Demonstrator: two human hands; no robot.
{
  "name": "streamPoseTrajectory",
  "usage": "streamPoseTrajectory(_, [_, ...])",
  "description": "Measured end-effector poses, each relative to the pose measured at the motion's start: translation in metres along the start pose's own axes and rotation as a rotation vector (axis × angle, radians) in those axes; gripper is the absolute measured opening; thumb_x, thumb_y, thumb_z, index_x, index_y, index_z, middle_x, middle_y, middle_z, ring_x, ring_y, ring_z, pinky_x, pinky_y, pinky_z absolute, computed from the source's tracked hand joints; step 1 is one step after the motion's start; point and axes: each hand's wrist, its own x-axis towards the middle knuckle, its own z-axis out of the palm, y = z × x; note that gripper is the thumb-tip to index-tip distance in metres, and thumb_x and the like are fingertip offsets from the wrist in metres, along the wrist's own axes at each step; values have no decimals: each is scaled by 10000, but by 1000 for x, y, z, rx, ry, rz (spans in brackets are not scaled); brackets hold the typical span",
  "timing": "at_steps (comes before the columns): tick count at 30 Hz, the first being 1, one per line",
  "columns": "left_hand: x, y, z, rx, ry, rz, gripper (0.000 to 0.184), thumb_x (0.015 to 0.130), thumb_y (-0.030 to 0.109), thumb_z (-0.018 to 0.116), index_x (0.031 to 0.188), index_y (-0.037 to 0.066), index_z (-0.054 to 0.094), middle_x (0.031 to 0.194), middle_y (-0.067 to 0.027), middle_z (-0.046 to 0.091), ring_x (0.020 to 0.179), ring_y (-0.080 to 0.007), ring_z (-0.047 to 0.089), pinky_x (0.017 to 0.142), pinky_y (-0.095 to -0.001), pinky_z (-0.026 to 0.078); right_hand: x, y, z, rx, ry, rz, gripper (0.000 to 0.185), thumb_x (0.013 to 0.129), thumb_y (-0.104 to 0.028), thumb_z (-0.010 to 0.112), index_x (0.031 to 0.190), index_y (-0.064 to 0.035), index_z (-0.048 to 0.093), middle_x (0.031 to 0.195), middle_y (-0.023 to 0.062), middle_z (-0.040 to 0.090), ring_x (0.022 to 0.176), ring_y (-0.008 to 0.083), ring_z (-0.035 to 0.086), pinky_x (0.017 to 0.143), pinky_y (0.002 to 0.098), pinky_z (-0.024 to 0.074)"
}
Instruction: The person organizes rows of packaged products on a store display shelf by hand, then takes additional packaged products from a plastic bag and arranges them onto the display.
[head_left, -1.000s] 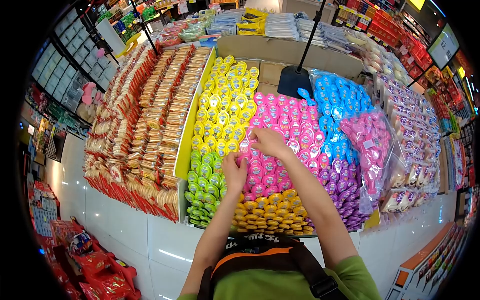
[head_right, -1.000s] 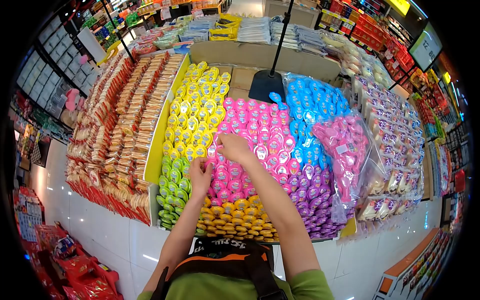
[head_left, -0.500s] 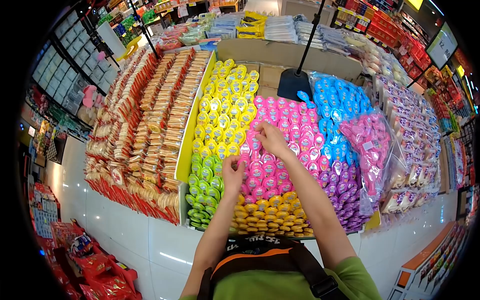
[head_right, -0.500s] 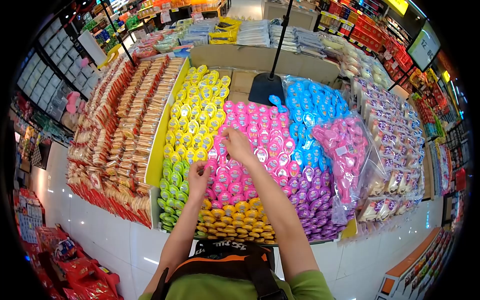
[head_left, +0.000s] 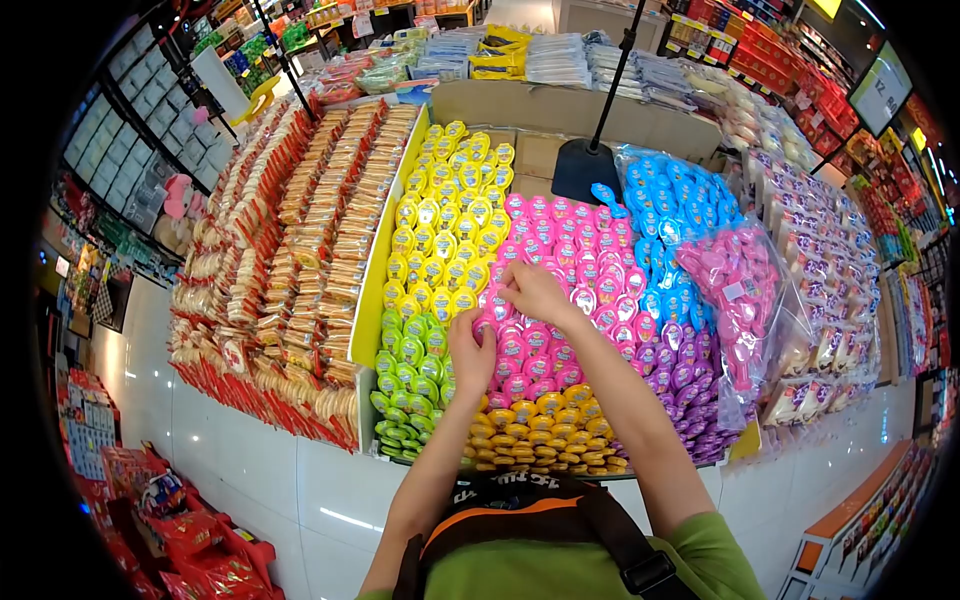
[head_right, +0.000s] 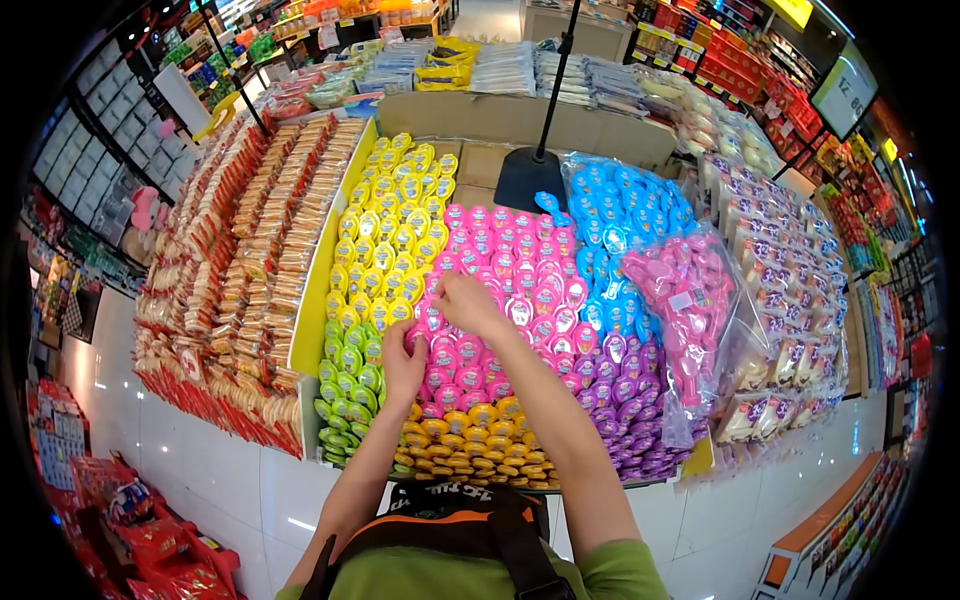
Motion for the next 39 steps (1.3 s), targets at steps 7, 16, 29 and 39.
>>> streamPoseTrajectory(7, [0, 16, -6, 70, -32, 95, 336, 809, 59, 605, 1137, 11, 549, 1092, -173, 561, 1027, -338, 514, 909, -417, 399, 6, -4, -12, -38, 78, 48, 230, 773, -195, 672, 963, -76, 618, 940, 130, 637, 899, 316, 613, 748, 422, 493])
streamPoseTrajectory(16, [-3, 22, -5, 217, -87, 200, 362, 838, 188, 642, 1185, 98, 597, 1222, -159, 531, 1106, -356, 472, 961, -452, 381, 11, -5, -19, -370, 8, -96, 409, 747, -196, 701, 1149, -160, 633, 1137, 91, 566, 1129, 282, 482, 913, 408, 438])
streamPoseTrajectory(29, [6, 18, -9, 126, -106, 189, 178, 791, 143, 692, 964, 101, 701, 1250, -149, 536, 1117, -344, 464, 951, -428, 387, -16, -12, -53, -447, -164, -44, 186, 736, -303, 708, 809, -135, 678, 906, 68, 633, 998, 268, 556, 836, 422, 455])
streamPoseTrajectory(39, [47, 30, -14, 258, -395, 290, 126, 684, 118, 760, 801, 113, 713, 1226, -111, 544, 1114, -322, 488, 934, -394, 422, -22, 4, -39, -500, -181, -117, 156, 752, -269, 666, 801, -121, 672, 896, 70, 640, 986, 274, 546, 837, 454, 438])
